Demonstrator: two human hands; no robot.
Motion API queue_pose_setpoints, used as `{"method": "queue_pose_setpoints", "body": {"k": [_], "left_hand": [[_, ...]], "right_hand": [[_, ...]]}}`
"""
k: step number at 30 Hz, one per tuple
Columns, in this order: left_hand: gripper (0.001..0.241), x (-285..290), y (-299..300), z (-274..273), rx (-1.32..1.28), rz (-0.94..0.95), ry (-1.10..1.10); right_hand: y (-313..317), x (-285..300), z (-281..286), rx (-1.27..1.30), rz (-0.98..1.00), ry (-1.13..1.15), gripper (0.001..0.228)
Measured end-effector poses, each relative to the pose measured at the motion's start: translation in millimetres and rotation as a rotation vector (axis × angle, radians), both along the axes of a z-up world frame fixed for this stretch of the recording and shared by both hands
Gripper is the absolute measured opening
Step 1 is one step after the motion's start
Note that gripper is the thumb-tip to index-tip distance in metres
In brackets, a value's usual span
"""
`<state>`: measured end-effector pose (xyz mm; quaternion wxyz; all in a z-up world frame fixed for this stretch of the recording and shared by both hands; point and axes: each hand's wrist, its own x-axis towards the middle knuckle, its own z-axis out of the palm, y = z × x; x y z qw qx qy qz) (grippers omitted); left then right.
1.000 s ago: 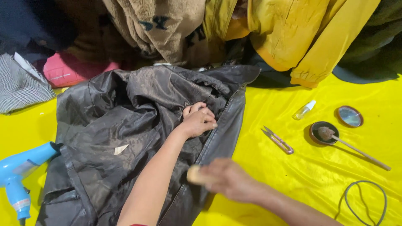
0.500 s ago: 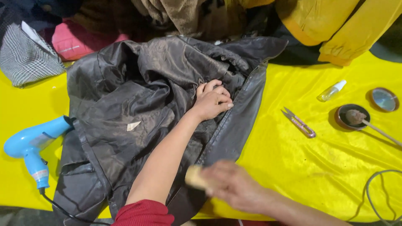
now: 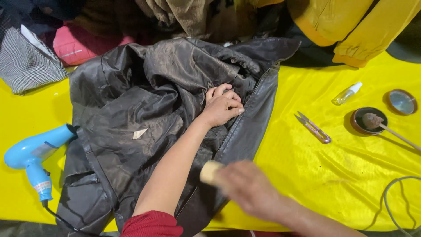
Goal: Applying dye to the zipper lining of a black jacket using a brush and drying it with a hair dryer.
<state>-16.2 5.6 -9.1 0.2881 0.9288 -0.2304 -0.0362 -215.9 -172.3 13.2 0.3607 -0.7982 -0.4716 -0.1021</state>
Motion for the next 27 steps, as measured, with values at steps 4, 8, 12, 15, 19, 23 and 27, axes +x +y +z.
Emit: {"method": "queue_pose_setpoints", "body": {"k": [4, 8, 12, 15, 19, 23, 27], "left_hand": [[0.027, -2, -1, 8, 0.005, -0.004, 0.022], [0.026, -2, -1, 8, -0.005, 0.010, 0.049], [0.032, 2, 0, 3, 0.009, -0.001, 0.037], [0.021, 10, 4, -28, 0.036, 0.037, -0.059], [0.020, 11, 4, -23, -0.021, 0.044, -0.029], [0.021, 6, 2, -21, 0.028, 0.035, -0.022], [0.020, 14, 4, -31, 0.032, 0.049, -0.025]], "right_hand": [[-9, 10, -12, -0.204, -0.128, -0.057, 0.042], [-24, 34, 23, -0.039, 0.250, 0.239, 0.035], [-38, 68, -5, -0.066, -0.056, 0.118, 0.041], [-38, 95, -49, -0.049, -0.117, -0.166, 0.033], [-77, 134, -43, -0.236, -0.428, -0.199, 0.045], [-55, 90, -11, -0.178, -0.221, -0.053, 0.036], [-67, 149, -55, 0.013, -0.240, -0.243, 0.030]]}}
